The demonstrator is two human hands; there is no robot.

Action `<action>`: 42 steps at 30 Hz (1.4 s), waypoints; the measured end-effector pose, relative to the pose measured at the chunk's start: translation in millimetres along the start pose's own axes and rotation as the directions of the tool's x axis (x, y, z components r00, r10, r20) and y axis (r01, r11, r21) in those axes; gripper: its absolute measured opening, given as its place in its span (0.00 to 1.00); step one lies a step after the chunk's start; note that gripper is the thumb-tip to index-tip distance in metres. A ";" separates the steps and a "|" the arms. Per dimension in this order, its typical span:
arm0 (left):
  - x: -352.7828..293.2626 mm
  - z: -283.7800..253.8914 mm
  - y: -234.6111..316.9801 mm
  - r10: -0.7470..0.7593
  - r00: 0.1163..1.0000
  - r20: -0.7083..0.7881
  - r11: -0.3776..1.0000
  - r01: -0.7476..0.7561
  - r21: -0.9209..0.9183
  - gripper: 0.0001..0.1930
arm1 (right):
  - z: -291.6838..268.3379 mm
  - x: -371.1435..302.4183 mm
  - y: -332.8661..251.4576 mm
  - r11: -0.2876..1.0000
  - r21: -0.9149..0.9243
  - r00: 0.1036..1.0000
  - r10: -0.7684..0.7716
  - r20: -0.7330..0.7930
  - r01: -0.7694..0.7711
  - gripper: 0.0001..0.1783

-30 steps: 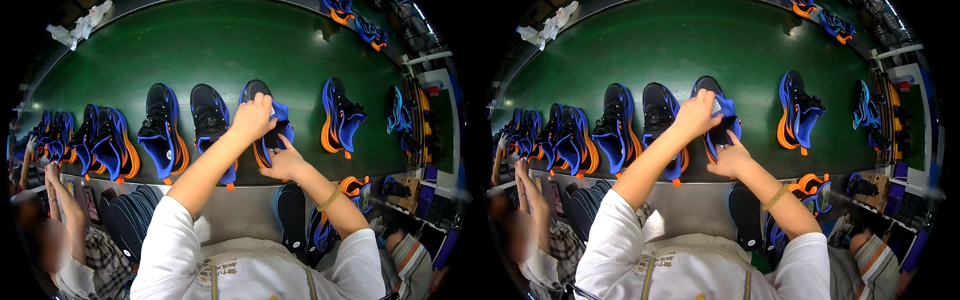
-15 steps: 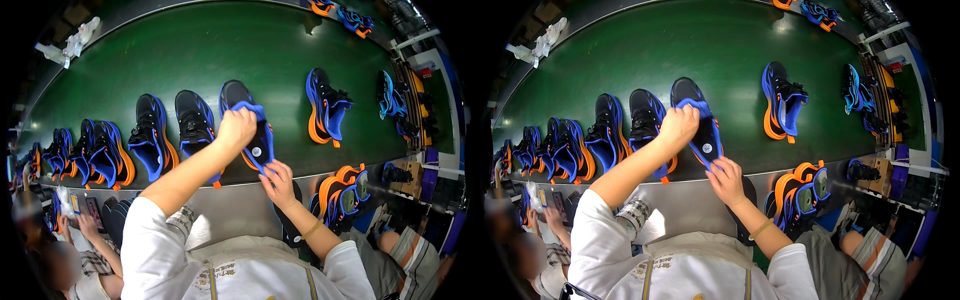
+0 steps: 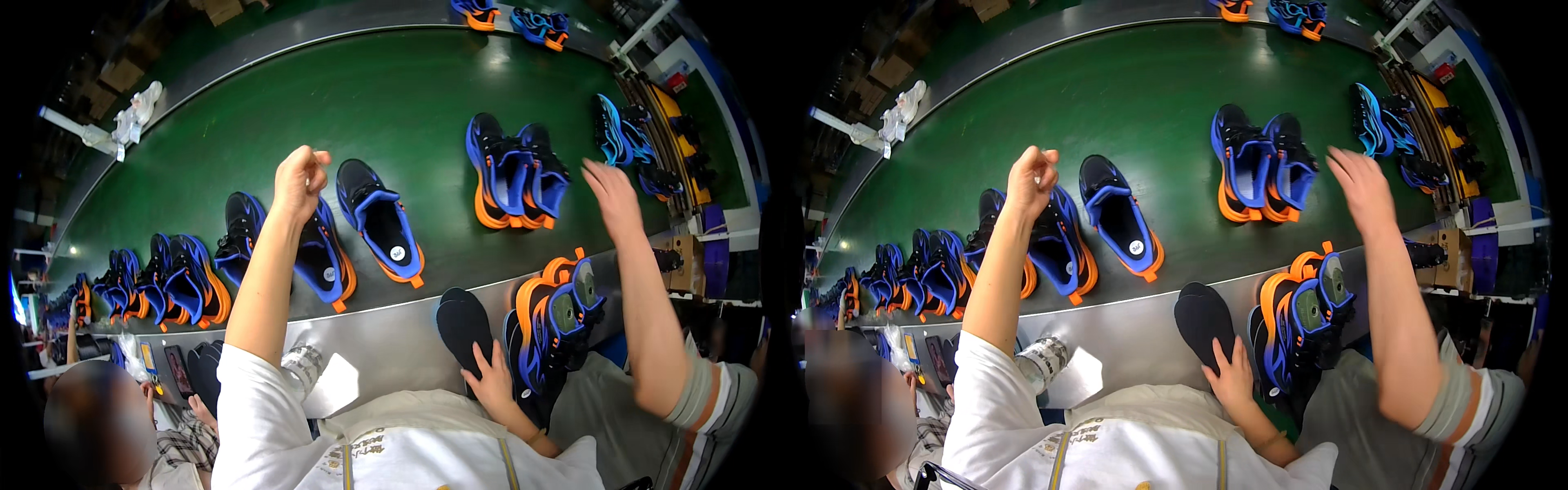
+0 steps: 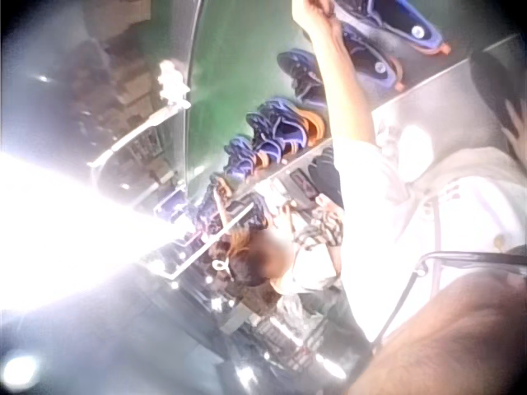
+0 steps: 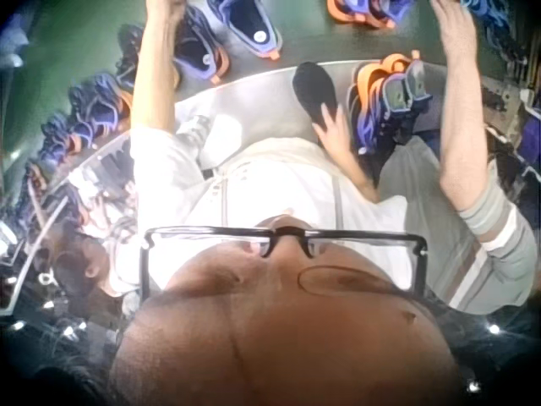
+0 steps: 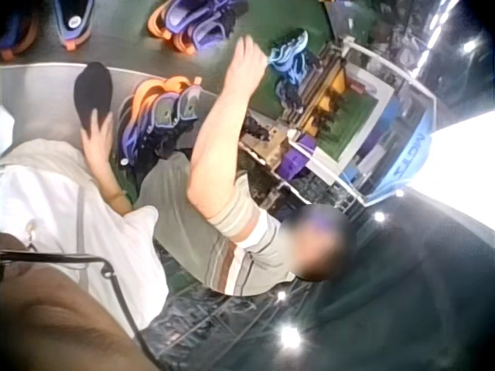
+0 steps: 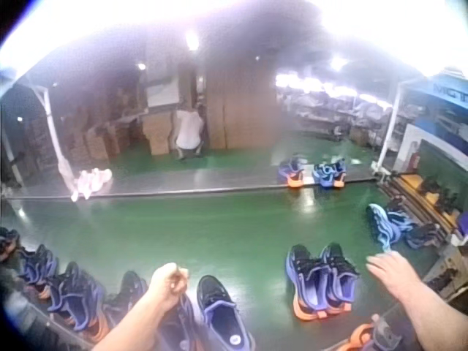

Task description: The person places black insoles into blue and black athletic shoes on a production line, then walks to a storage shelf to retrieve more insoles before continuing to insert them into shoes.

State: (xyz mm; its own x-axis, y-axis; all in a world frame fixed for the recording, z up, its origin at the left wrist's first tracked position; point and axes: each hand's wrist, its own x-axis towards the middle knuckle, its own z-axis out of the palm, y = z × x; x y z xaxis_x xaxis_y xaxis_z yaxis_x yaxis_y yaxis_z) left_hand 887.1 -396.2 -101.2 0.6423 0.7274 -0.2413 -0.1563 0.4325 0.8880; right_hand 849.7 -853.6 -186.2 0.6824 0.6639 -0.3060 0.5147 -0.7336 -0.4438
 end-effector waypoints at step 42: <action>12.4 75.7 -69.9 -0.110 0.927 0.359 0.410 -0.287 0.866 0.23 | -161.6 213.0 -74.6 0.970 0.200 0.952 -0.185 0.246 0.137 0.13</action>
State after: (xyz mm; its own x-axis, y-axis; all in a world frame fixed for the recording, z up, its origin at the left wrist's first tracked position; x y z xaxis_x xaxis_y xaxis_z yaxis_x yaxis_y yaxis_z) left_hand 962.7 -457.7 -136.6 0.8820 0.4350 -0.1811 0.4015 -0.4926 0.7721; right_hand 1040.6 -681.0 -82.2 0.4264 0.8033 -0.4158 0.4892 -0.5914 -0.6410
